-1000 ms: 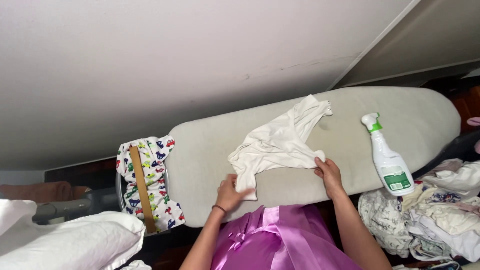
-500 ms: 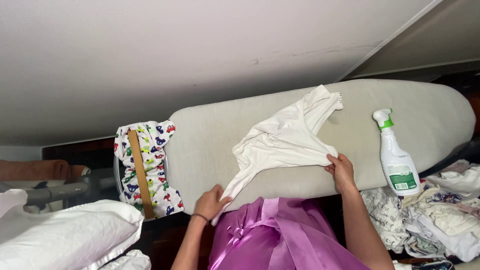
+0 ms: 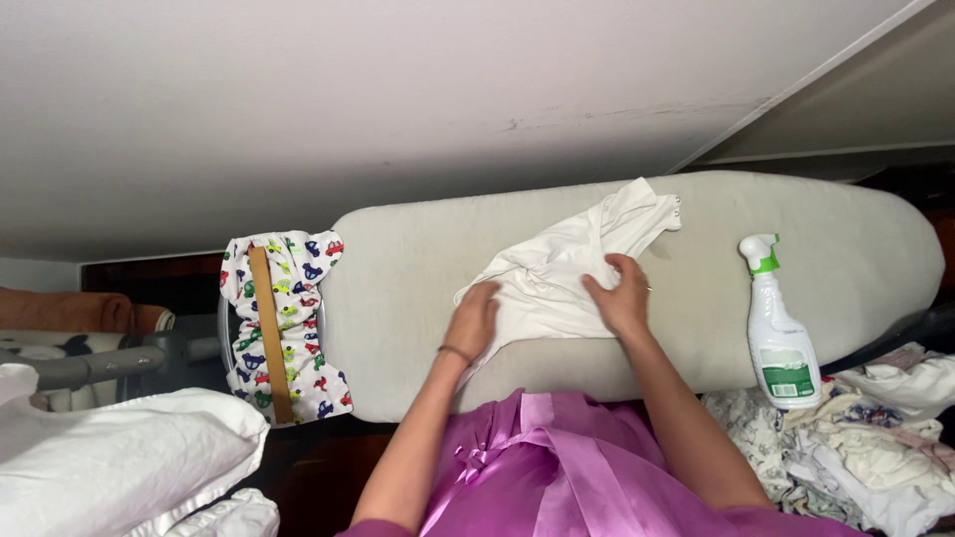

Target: The person folds a small white cloth on an ironing board, then folds a beige ribbed baby bodysuit, smoothing and aligning it before rolling it into a compact bundle. The person places the folded items on a nearby table with other folded clothes and picks up a white baby onesie to begin folding it.

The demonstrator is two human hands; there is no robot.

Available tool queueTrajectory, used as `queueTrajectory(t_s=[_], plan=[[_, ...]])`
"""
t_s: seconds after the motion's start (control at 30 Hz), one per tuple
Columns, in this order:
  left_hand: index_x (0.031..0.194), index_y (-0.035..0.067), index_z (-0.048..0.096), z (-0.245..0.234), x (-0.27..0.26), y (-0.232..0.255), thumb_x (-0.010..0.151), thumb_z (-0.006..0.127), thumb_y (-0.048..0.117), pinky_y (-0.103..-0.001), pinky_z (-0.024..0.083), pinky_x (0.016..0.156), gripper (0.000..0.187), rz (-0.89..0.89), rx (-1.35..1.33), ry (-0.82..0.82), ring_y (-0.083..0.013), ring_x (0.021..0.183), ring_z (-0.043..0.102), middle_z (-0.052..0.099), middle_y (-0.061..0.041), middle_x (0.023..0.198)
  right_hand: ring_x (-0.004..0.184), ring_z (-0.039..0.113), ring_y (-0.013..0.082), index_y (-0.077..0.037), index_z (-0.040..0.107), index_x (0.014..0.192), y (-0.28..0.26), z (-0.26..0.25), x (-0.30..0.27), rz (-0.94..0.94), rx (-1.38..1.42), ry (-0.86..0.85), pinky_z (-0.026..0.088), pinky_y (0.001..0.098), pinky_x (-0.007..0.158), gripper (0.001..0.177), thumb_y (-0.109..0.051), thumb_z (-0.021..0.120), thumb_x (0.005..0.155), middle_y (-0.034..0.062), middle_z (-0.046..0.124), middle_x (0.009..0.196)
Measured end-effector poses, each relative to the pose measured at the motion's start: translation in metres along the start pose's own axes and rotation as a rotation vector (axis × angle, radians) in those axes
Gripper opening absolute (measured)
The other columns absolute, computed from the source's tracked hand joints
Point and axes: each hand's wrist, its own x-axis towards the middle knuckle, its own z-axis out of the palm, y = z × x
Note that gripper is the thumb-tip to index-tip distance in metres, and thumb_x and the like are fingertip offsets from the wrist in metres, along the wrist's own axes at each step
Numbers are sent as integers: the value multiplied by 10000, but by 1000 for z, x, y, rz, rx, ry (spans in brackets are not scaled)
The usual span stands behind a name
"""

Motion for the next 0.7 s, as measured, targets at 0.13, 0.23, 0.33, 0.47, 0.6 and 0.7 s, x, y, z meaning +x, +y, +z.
queueTrajectory(t_s=[0.13,0.23,0.33,0.47,0.6,0.7], plan=[[1412,55,539,34,32,2,996,510,47,-482,419,1155,418,47,-14,11,-399,1342,518,580,-198,1384,1296,563,400,-21,559,1391,-41,3,7,64,-39,-113,420,522,1126,850,-382,936,721,216,615,1334],[1416,81,516,58,43,-8,986,590,136,-507,428,1116,440,-26,62,-24,-367,1269,567,617,-146,1295,1274,514,360,-40,440,1492,-56,7,9,154,-136,-198,359,517,1115,1069,-495,940,664,155,580,1339],[1294,128,598,74,46,-13,991,618,226,-498,441,1067,319,-55,92,-10,-324,1184,604,650,-75,1147,1253,551,352,-26,486,1421,-56,14,12,177,-144,-240,380,494,1082,1038,-583,923,661,152,624,1262],[1183,197,660,79,40,2,995,613,239,-435,425,1087,198,-1,27,-58,-255,1171,611,659,-10,1089,1292,565,352,-18,540,1366,-32,27,14,281,31,-423,436,489,1063,907,-518,919,711,200,628,1319],[1189,126,657,66,39,23,1042,480,154,-461,448,1101,232,-85,-184,-77,-351,1233,606,658,-134,1184,1053,655,180,-70,668,1265,-23,28,16,248,592,-297,516,388,957,438,-147,831,867,84,726,1137],[1284,119,624,51,40,36,1100,337,290,-510,425,1124,381,-204,-285,-133,-419,1274,571,653,-224,1241,1155,647,168,-93,574,1377,10,35,33,260,811,-271,511,370,1020,432,-141,721,974,95,689,1283]])
